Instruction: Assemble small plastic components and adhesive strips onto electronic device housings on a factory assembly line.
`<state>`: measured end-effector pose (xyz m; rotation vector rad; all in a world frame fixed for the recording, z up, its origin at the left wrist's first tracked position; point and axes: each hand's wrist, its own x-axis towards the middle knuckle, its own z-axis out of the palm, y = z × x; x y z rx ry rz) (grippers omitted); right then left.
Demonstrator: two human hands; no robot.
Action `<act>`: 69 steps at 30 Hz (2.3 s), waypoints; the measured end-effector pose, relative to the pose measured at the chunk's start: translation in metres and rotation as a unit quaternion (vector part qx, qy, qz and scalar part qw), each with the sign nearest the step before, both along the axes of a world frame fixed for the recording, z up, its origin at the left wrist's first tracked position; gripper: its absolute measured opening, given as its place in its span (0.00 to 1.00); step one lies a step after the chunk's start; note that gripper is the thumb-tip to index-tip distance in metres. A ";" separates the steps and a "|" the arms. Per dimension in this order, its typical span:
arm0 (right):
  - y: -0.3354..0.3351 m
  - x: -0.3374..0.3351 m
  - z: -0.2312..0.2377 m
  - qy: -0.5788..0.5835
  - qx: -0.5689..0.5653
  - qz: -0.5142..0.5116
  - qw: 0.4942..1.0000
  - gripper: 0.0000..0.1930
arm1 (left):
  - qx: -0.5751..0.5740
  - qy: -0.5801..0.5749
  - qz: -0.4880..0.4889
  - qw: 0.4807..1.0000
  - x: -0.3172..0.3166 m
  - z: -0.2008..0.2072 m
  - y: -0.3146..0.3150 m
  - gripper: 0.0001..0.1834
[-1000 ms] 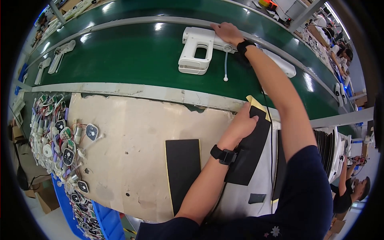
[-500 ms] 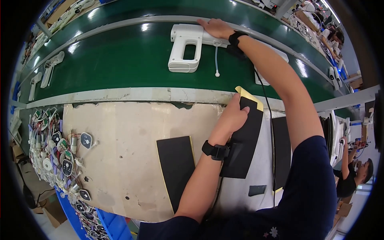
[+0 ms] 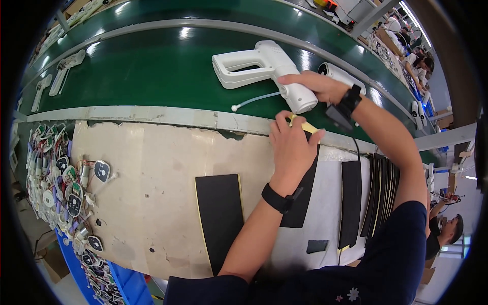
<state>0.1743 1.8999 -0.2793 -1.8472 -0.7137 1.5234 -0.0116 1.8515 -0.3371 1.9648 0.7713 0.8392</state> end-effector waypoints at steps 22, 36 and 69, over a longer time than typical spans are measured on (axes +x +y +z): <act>-0.042 -0.055 -0.018 0.135 0.322 -0.100 0.932 0.35 | -0.345 -0.307 -0.016 0.887 -0.003 0.019 0.029 0.21; -0.043 -0.060 0.005 0.069 0.131 -0.174 0.974 0.28 | -0.673 -0.305 -0.209 0.640 -0.007 0.002 0.044 0.31; -0.054 -0.005 -0.014 0.136 0.172 -0.146 0.965 0.24 | -0.263 -0.046 -0.088 0.960 0.008 0.019 0.018 0.27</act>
